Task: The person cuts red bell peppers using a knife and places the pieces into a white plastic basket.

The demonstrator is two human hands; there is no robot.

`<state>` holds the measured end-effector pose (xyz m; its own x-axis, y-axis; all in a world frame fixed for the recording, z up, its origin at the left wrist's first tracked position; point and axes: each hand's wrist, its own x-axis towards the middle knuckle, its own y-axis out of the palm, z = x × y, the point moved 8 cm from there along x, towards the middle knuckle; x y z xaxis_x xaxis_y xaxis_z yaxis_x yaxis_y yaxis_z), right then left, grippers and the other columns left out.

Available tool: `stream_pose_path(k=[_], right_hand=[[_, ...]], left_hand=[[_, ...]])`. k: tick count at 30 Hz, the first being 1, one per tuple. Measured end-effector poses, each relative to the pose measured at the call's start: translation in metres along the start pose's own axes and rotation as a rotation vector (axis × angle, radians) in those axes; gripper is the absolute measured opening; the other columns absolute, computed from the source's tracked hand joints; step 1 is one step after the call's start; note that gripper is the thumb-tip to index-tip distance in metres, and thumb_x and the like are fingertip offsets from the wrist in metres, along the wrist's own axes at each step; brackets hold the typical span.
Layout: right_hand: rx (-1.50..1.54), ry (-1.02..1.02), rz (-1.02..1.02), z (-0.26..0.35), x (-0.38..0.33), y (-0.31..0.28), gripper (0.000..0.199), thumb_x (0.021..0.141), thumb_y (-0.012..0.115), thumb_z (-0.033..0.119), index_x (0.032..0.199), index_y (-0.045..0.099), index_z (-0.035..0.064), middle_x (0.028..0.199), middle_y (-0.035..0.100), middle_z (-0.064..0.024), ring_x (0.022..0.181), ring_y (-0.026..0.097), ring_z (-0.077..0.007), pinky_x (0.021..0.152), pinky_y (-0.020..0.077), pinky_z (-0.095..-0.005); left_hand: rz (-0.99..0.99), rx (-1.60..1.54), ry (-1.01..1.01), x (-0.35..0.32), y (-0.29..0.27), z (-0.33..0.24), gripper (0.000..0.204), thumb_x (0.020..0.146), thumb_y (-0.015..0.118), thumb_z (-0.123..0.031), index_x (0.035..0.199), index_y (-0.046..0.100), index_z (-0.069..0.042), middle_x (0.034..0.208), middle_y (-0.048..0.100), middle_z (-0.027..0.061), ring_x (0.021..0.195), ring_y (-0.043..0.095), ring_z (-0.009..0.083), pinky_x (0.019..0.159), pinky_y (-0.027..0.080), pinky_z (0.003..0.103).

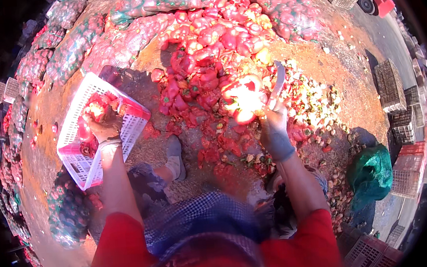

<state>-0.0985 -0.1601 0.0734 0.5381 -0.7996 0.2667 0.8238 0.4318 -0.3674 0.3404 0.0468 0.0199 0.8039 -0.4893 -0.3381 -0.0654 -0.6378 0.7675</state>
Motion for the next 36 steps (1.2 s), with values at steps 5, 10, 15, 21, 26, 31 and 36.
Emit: stream_pose_path(k=[5, 10, 15, 21, 26, 31, 36], right_hand=[[0.687, 0.406, -0.055, 0.001, -0.004, 0.027, 0.020, 0.093, 0.058, 0.012, 0.110, 0.058, 0.0032, 0.081, 0.067, -0.0069, 0.052, 0.060, -0.0137, 0.043, 0.0475, -0.0248], [0.169, 0.353, 0.179, 0.014, -0.003, 0.051, 0.031, 0.081, 0.070, 0.011, 0.110, 0.062, 0.0037, 0.083, 0.065, -0.0098, 0.075, 0.065, -0.0194, 0.066, 0.0525, -0.0368], [-0.351, -0.015, -0.093, 0.036, 0.000, 0.010, 0.045, 0.080, 0.073, 0.018, 0.121, 0.059, 0.0042, 0.096, 0.067, -0.0195, 0.086, 0.066, -0.0372, 0.074, 0.0529, -0.0418], [-0.067, -0.029, 0.196, 0.034, -0.022, 0.018, 0.064, 0.078, 0.076, 0.023, 0.133, 0.050, 0.0035, 0.114, 0.060, -0.0206, 0.105, 0.060, -0.0328, 0.090, 0.0491, -0.0414], [0.127, 0.197, 0.342, -0.008, -0.031, 0.037, 0.068, 0.078, 0.078, 0.017, 0.136, 0.046, 0.0050, 0.124, 0.057, -0.0121, 0.107, 0.058, -0.0223, 0.091, 0.0483, -0.0367], [0.202, 0.206, 0.349, -0.014, -0.035, 0.043, 0.064, 0.075, 0.080, 0.018, 0.129, 0.049, 0.0041, 0.113, 0.061, -0.0133, 0.102, 0.060, -0.0231, 0.087, 0.0489, -0.0367], [0.080, 0.166, 0.279, 0.007, -0.033, 0.048, 0.067, 0.072, 0.082, 0.025, 0.128, 0.049, 0.0062, 0.108, 0.063, -0.0159, 0.096, 0.065, -0.0282, 0.083, 0.0509, -0.0408]], left_hand=[[0.486, 0.431, -0.509, -0.106, 0.086, 0.175, 0.064, 0.096, 0.048, -0.054, 0.145, 0.038, -0.013, 0.140, 0.048, 0.0121, 0.126, 0.050, 0.0297, 0.100, 0.045, 0.049], [0.617, -0.085, -1.021, -0.179, 0.109, 0.239, 0.077, 0.092, 0.048, -0.063, 0.144, 0.038, -0.008, 0.143, 0.047, 0.0137, 0.130, 0.046, 0.0319, 0.107, 0.039, 0.051], [0.575, -0.083, -0.985, -0.180, 0.109, 0.256, 0.077, 0.089, 0.050, -0.065, 0.139, 0.044, -0.007, 0.136, 0.052, 0.0147, 0.124, 0.052, 0.0306, 0.107, 0.042, 0.047], [0.607, 0.231, -0.963, -0.195, 0.099, 0.282, 0.065, 0.096, 0.038, -0.062, 0.134, 0.047, -0.010, 0.123, 0.058, 0.0100, 0.108, 0.060, 0.0253, 0.090, 0.054, 0.040], [0.722, 0.287, -1.026, -0.200, 0.078, 0.300, 0.056, 0.102, 0.033, -0.050, 0.134, 0.046, -0.006, 0.119, 0.059, 0.0113, 0.105, 0.061, 0.0244, 0.088, 0.054, 0.036], [0.787, 0.987, -0.491, -0.207, 0.082, 0.278, 0.046, 0.101, 0.043, -0.027, 0.135, 0.040, 0.005, 0.118, 0.059, 0.0180, 0.109, 0.060, 0.0280, 0.092, 0.052, 0.039], [0.918, 1.099, 0.069, -0.197, 0.090, 0.248, 0.048, 0.093, 0.054, -0.006, 0.135, 0.037, 0.010, 0.125, 0.053, 0.0276, 0.115, 0.056, 0.0385, 0.100, 0.046, 0.049]])
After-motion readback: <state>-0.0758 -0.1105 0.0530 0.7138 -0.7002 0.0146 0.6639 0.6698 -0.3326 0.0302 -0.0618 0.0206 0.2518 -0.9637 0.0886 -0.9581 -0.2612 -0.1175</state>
